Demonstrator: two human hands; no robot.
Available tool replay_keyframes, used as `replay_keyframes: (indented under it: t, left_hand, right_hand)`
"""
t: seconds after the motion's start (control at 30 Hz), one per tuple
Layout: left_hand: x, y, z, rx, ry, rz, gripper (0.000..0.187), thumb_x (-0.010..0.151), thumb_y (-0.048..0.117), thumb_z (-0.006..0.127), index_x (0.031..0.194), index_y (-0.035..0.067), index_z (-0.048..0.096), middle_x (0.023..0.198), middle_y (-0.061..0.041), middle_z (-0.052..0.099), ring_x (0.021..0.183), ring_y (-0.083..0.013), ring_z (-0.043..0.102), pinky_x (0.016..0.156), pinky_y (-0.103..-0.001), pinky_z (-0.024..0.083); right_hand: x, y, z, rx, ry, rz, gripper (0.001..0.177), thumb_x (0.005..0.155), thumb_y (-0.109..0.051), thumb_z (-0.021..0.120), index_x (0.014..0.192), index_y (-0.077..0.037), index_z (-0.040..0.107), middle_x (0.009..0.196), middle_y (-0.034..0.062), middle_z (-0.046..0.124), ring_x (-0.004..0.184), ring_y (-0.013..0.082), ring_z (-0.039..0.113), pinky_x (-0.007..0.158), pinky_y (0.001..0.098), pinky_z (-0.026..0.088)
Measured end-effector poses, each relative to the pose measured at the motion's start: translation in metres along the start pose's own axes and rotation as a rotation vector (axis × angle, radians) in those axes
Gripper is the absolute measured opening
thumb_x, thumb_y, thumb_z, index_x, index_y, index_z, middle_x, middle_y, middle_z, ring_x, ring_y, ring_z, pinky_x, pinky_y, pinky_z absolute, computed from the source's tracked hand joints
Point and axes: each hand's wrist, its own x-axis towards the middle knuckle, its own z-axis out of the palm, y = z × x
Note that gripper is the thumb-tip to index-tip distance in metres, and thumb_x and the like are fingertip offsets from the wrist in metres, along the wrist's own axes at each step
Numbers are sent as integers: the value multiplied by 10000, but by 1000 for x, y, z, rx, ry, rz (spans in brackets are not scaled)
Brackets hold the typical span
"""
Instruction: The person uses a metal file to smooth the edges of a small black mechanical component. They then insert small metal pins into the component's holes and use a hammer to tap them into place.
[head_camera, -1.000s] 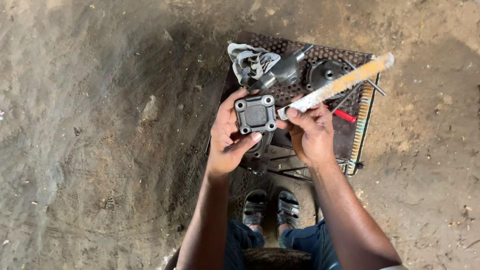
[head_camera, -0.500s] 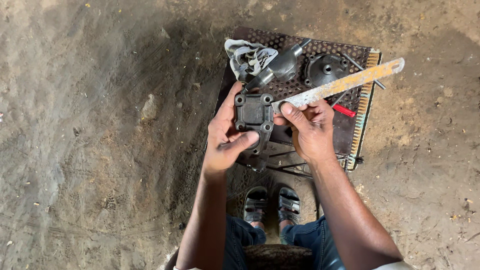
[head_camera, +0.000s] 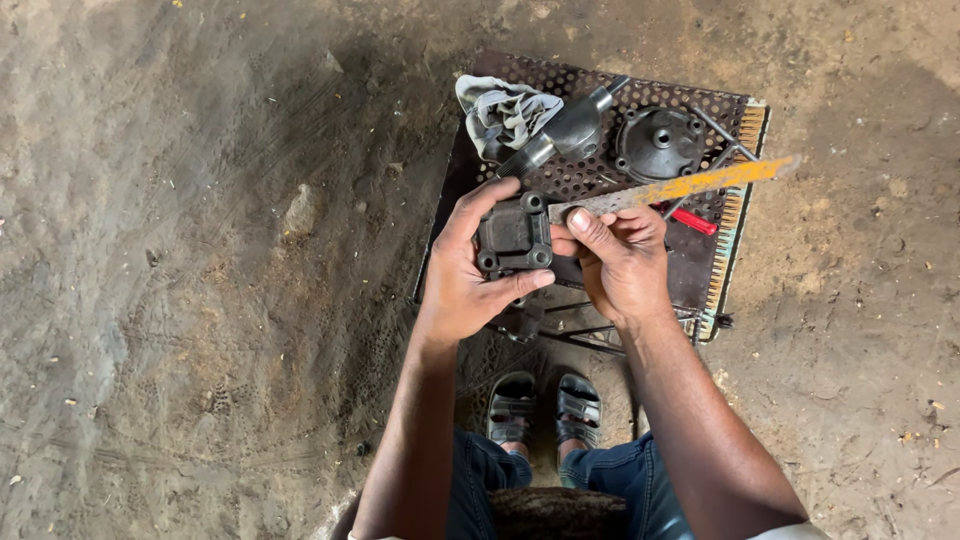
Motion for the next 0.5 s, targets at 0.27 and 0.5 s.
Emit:
replay_keyframes:
  t: [0.27,0.5]
  left_hand:
    - [-2,7,2,296,61,236,855,773,205,949,1472,48,483,1268,-105,685,1212,-197,687,1086,-356,564]
    - [-4,3,-1,423,103,347,820,771,193,960,1471,82,547,1398,-107,570,1265,-198,661,1106,-348,557]
  right_hand:
    - [-5,-10,10,5,-101,32,34,985,8,725,984,-15,749,982,155,752,969,319,764,867,494,655]
    - [-7,-9,9,-39,-105,47,87,995,-1,714,1075,0,750,1034,178,754,973,303,751,855,500,642]
